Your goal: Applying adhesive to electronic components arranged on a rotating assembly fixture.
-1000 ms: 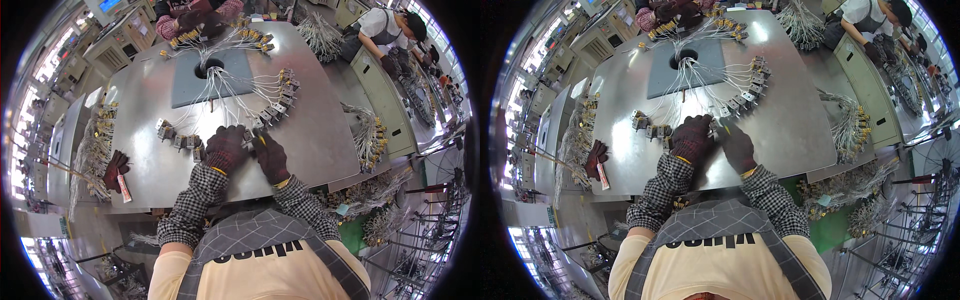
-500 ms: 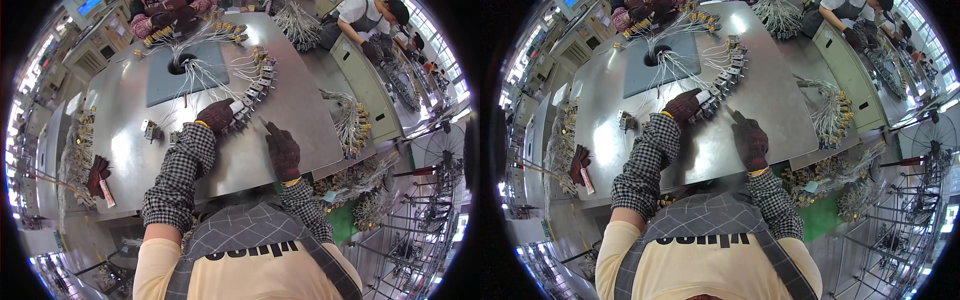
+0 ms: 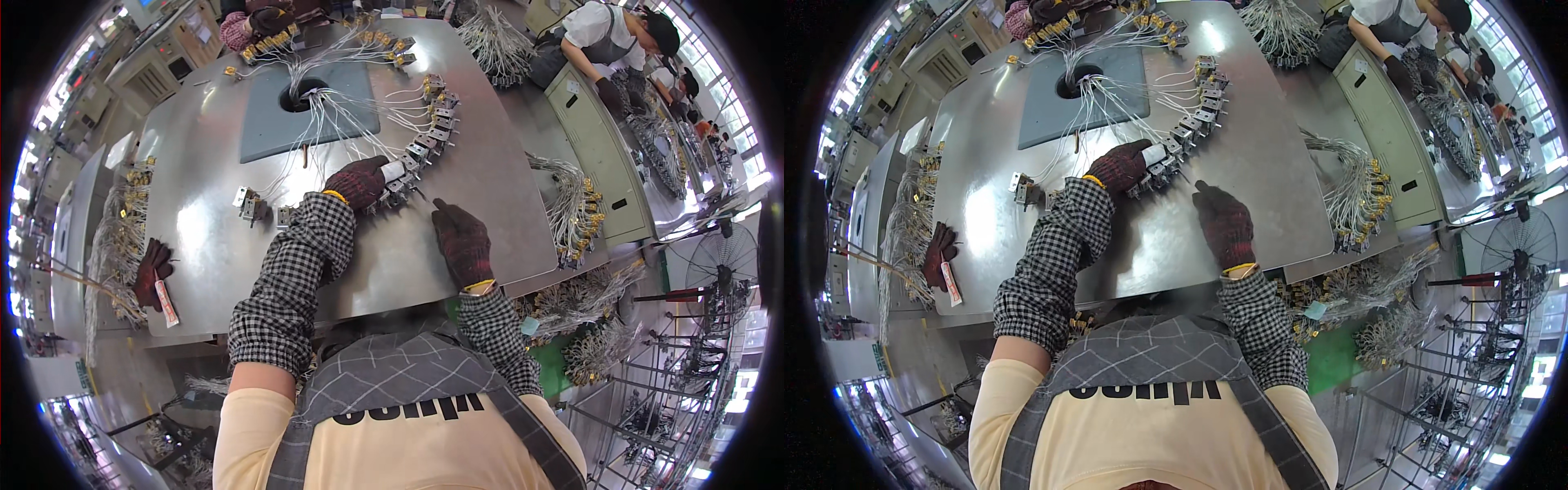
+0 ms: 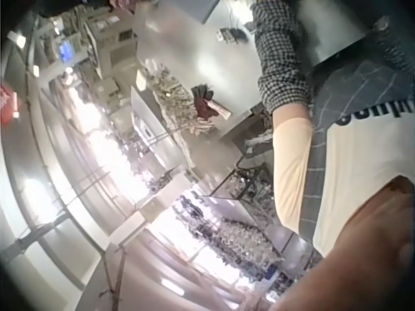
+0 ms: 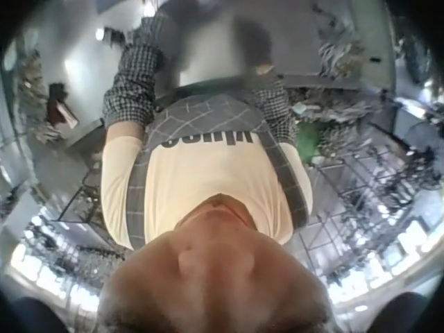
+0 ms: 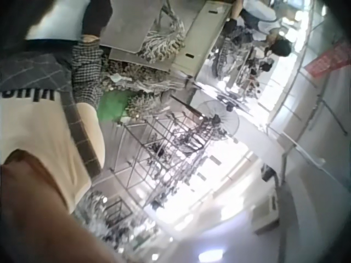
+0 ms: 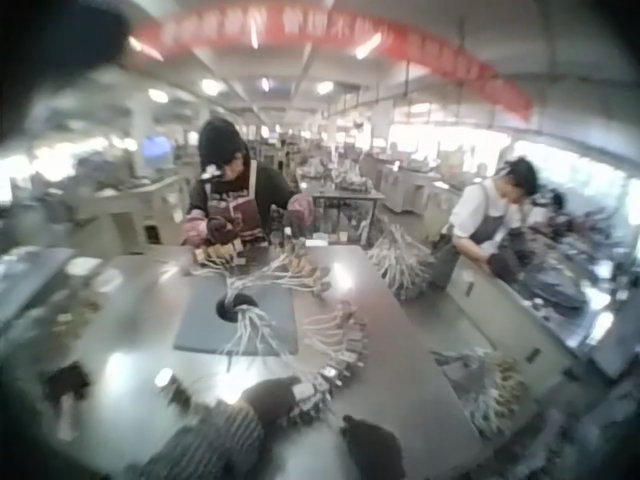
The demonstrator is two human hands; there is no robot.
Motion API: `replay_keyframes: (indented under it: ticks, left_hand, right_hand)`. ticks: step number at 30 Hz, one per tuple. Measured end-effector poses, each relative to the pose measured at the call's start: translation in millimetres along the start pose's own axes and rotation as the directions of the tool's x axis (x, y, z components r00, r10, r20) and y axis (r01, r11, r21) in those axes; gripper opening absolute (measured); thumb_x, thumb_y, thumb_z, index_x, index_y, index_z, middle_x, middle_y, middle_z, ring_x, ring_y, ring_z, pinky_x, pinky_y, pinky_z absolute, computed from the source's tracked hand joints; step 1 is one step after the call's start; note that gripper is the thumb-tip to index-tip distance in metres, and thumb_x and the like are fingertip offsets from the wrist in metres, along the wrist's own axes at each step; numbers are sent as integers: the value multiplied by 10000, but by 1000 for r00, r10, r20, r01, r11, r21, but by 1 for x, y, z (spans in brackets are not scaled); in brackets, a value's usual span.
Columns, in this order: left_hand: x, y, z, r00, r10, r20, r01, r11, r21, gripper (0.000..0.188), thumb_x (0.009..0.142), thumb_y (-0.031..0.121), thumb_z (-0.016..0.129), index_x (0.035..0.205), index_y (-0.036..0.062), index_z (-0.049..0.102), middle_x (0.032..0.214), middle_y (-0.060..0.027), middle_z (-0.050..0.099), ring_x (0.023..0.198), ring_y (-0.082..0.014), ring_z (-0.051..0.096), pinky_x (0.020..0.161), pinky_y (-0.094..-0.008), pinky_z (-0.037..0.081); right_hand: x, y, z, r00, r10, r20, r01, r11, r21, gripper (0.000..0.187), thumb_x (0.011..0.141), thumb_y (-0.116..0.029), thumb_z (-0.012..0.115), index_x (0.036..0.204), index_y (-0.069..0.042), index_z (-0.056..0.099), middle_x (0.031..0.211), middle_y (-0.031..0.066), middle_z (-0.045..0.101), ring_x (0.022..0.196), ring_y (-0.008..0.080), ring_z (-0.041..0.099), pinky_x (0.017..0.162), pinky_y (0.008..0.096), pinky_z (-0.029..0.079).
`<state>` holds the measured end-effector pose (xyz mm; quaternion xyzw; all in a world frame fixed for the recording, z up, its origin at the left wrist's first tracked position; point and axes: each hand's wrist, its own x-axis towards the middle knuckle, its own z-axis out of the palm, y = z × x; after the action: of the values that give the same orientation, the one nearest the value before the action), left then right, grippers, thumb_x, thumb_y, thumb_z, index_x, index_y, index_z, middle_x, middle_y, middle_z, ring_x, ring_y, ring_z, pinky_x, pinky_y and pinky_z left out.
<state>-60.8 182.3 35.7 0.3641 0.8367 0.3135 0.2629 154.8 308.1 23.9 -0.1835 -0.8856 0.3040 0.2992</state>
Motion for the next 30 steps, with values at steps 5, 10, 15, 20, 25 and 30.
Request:
replay_keyframes:
  ticks: [5,10,15,20,25,30]
  left_hand:
    - [-3,7,-5,995,-87,46,91,993,-75,663,928,582,498,1282,26,566,1153,-172,659,1052,-275,624,925,-373,464]
    - [-2,8,-3,998,49,35,-49,999,-3,704,920,610,483,1289,14,554,1164,-190,652,1064,-287,622,930,-375,458]
    - [-5,15,-5,997,-71,42,71,997,-3,623,957,528,463,1309,18,530,1167,-206,636,1082,-316,612,934,-377,460]
    - [11,-11,7,993,110,33,-114,983,146,482,988,361,448,1331,28,500,1187,-202,609,1084,-332,602,930,-384,468]
    - [1,17,-1,996,-76,45,78,996,-42,582,958,488,471,1302,23,540,1184,-209,629,1073,-317,614,926,-388,469]
    - [-7,18,-5,997,-73,-20,73,997,14,450,965,380,422,1258,69,563,1207,-215,628,1131,-376,594,970,-472,448]
  right_hand:
    - [1,-37,-21,989,-118,-94,129,985,113,236,878,-243,627,1076,-120,665,957,98,684,786,280,667,685,414,545]
    - [-10,-5,-6,992,-121,37,121,993,9,288,798,-89,718,1086,-81,700,913,118,694,819,298,668,720,377,534]
    - [-14,-32,-9,989,-145,-27,144,989,-26,278,808,-91,713,1085,-78,698,905,128,691,787,302,656,702,393,527]
    - [-20,-30,4,979,-200,40,204,966,-159,277,810,-74,715,1087,-82,699,906,131,682,778,307,656,701,401,527]
    - [-31,-24,18,993,-81,-81,78,996,-38,287,838,-278,676,1117,-220,641,943,6,648,729,235,633,628,397,506]
    - [-32,-45,11,954,-285,95,300,888,-348,237,885,-269,627,1106,-189,656,924,24,666,764,226,645,645,402,515]
